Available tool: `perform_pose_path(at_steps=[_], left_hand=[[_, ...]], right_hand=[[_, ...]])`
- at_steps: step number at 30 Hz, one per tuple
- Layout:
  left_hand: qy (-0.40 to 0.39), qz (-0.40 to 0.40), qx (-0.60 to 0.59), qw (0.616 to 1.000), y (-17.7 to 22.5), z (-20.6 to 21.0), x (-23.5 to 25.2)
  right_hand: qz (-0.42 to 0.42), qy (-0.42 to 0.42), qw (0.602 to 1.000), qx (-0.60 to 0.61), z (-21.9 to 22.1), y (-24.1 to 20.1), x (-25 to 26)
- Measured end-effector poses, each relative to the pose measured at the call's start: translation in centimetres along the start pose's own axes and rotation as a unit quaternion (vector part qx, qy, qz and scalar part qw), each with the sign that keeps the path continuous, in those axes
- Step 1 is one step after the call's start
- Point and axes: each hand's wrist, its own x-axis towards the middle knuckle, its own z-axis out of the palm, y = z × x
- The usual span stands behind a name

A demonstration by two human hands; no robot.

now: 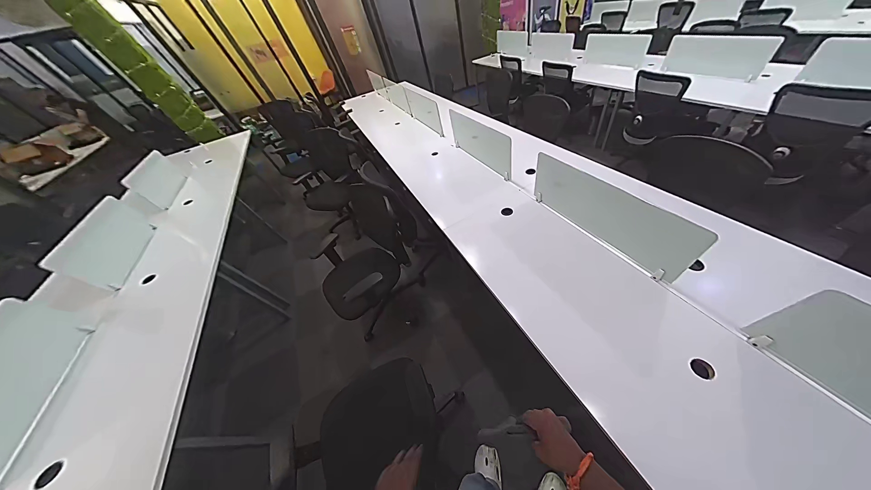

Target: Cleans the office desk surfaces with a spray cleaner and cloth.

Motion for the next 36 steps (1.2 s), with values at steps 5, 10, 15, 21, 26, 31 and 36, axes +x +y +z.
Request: perform_pose_path(at_steps=[5,10,15,21,26,31,36], left_hand=[[0.055,0.198,-0.158,0.966,8.6,0.5,8.7],[0.010,0.252,-0.125,0.959,12.1,0.8,13.4],[-0.050,0.252,-0.058,0.965,13.1,1.9,16.6],[-0.036,0.230,-0.022,0.972,15.5,2.4,17.5],[-0.017,0.181,-0.008,0.983,18.4,3.1,17.3],[-0.003,0.121,-0.008,0.993,20.6,4.0,16.3],[0.019,0.075,-0.046,0.996,21.8,4.6,14.9]], right_hand=[[-0.029,0.023,0.996,0.079,-2.3,-6.1,1.1],[0.082,0.294,0.948,0.088,-0.6,-2.4,-4.2],[0.363,0.532,0.754,0.130,2.8,5.3,-16.4],[0.458,0.715,0.497,0.180,1.1,14.1,-31.2],[0.439,0.722,0.501,0.186,-2.7,21.6,-37.0],[0.356,0.693,0.583,0.229,-4.3,28.4,-39.5],[0.374,0.664,0.605,0.232,-5.8,30.0,-39.6]])
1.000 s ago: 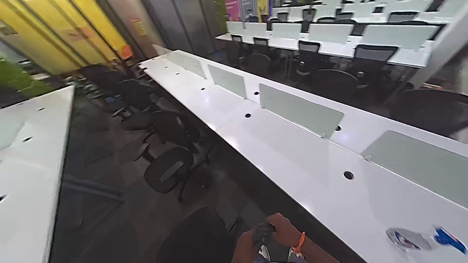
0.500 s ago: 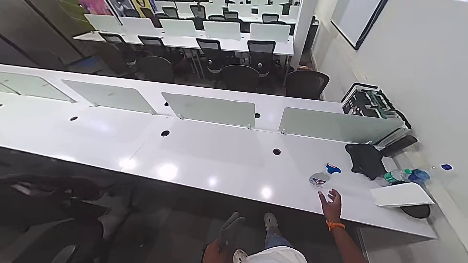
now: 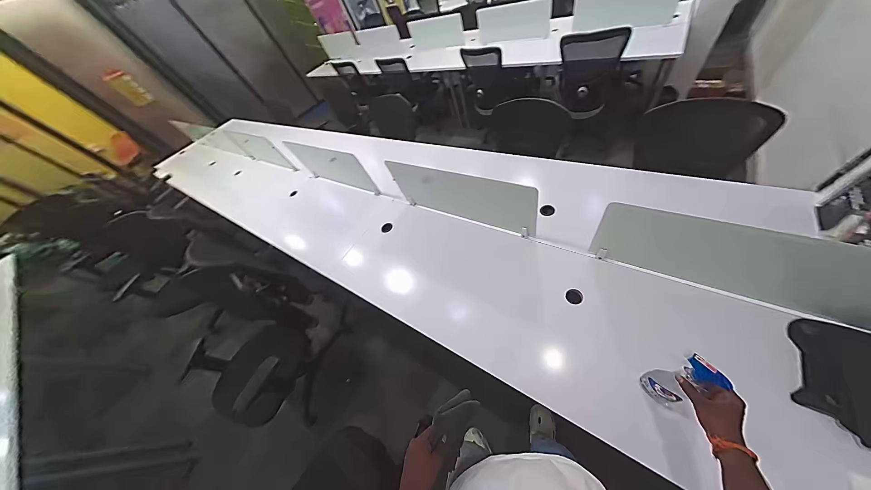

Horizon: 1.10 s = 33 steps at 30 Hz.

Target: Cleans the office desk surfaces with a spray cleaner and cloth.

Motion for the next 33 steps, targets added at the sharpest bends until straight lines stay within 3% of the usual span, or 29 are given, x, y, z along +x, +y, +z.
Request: perform_pose_path(at_steps=[7,12,15,23,33], left_hand=[[-0.028,-0.040,0.019,0.999,0.1,0.4,0.1],[-0.027,-0.055,0.009,0.998,-0.3,0.9,0.2],[-0.018,-0.062,-0.007,0.998,-0.8,0.9,-0.3],[-0.004,-0.104,-0.048,0.993,-5.3,-0.2,-0.3],[-0.003,-0.111,-0.108,0.988,-13.6,-4.8,5.5]], right_hand=[[-0.061,-0.106,0.992,-0.042,1.8,1.2,0.2],[-0.099,-0.081,0.992,-0.001,5.1,-1.7,-0.1],[-0.151,-0.141,0.978,-0.017,7.5,-3.6,-0.5],[-0.122,-0.358,0.923,0.072,19.5,-10.6,-6.7],[-0.170,-0.330,0.922,0.108,33.9,-18.4,-15.2]])
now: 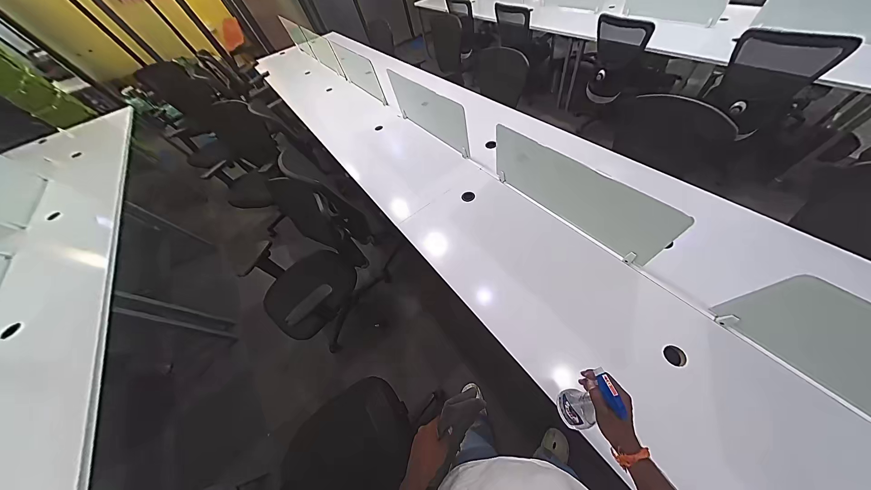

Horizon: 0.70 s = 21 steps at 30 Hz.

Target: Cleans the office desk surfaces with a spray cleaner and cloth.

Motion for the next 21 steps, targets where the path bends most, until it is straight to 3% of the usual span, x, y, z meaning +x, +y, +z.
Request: perform_pose_path(at_steps=[5,9,12,16,21], left_hand=[[-0.022,-0.022,-0.018,0.999,-3.2,-4.1,4.8],[-0.045,-0.028,0.006,0.999,-4.3,-7.0,8.4],[-0.044,-0.018,0.014,0.999,-3.9,-9.1,10.4],[-0.034,0.004,0.008,0.999,-1.9,-10.4,11.6],[-0.050,0.009,0.020,0.999,0.4,-10.1,12.1]], right_hand=[[-0.063,0.032,0.997,-0.005,4.6,-3.2,3.4],[-0.073,0.053,0.996,0.018,5.6,-5.3,6.6],[-0.044,0.074,0.993,0.080,5.3,-5.8,8.5],[-0.022,0.111,0.991,0.077,5.4,-6.4,11.1],[0.029,-0.047,0.991,-0.124,10.4,-2.5,11.7]])
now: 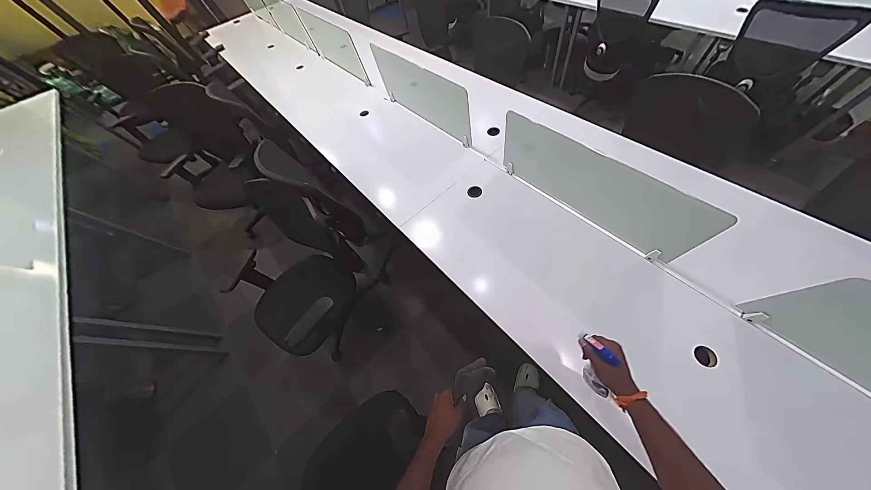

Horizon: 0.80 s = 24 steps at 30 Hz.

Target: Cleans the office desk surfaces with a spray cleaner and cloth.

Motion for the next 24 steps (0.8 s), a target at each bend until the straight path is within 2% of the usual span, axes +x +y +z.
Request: perform_pose_path(at_steps=[2,4,8,11,15,19,24], left_hand=[[-0.004,-0.001,0.005,1.000,0.6,0.0,0.1],[0.002,-0.013,0.002,1.000,1.1,0.2,-0.1],[0.020,-0.045,0.008,0.999,2.0,0.2,-0.7],[0.046,-0.057,0.000,0.997,2.2,0.1,-0.9],[0.102,-0.054,-0.023,0.993,3.4,-0.8,-0.3],[0.084,-0.066,-0.015,0.994,4.2,-1.3,0.6],[0.068,-0.059,-0.011,0.996,4.7,-2.3,2.5]], right_hand=[[0.043,-0.020,0.999,-0.013,1.9,1.3,0.3],[0.062,-0.018,0.997,0.038,2.3,2.0,0.8],[0.045,-0.050,0.984,0.163,1.7,4.3,2.3],[0.034,-0.027,0.981,0.189,1.4,5.6,3.7],[0.020,0.045,0.984,0.172,-0.7,5.2,7.7],[-0.004,0.095,0.985,0.147,-2.9,5.1,11.5],[-0.043,0.052,0.997,0.043,-2.6,4.8,15.2]])
